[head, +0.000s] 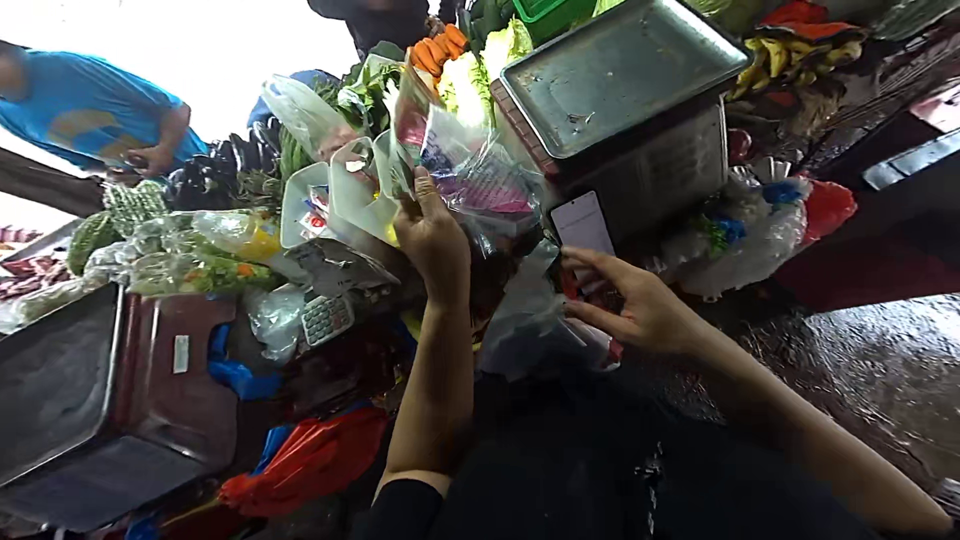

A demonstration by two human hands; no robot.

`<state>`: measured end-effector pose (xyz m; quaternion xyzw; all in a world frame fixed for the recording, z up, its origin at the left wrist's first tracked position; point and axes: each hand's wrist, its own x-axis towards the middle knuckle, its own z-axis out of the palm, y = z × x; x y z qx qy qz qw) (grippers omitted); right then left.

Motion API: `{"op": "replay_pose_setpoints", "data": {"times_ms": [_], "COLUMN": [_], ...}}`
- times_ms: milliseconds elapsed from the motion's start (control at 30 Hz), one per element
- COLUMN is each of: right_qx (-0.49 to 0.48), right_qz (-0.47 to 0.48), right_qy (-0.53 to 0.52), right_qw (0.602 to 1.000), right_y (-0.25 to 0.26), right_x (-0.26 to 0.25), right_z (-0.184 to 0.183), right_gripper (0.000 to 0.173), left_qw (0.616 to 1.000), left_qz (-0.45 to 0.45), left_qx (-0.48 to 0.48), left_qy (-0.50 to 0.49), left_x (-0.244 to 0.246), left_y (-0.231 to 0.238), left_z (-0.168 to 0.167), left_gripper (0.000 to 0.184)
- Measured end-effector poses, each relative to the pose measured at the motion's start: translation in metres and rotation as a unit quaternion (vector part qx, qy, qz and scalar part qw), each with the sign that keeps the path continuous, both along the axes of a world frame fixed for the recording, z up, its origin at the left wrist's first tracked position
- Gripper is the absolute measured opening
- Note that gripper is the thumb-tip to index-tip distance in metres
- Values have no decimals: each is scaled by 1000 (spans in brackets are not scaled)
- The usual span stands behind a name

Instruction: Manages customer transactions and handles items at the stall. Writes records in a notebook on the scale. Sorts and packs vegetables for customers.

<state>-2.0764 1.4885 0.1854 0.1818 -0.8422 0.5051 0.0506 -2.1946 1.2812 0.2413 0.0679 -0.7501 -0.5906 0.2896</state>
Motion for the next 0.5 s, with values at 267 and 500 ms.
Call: {"op": "replay_pose_setpoints", "data": {"times_ms": [267,500], "right_qx": [-488,-488], "right_qz": [28,-195], "right_qy": [-17,-32], "right_qw": [872,850], "right_y": [-17,-8], "right_x": [-63,-76], "right_z": [59,69], "right_gripper": [61,28], "left_qw": [863,848], "left_qz": [-214,-312], "left_qx": [-353,-355], "left_qy": [291,241], "left_x": [46,18], "left_y": [45,63], "left_z": [9,-8], "left_gripper": [28,42]}}
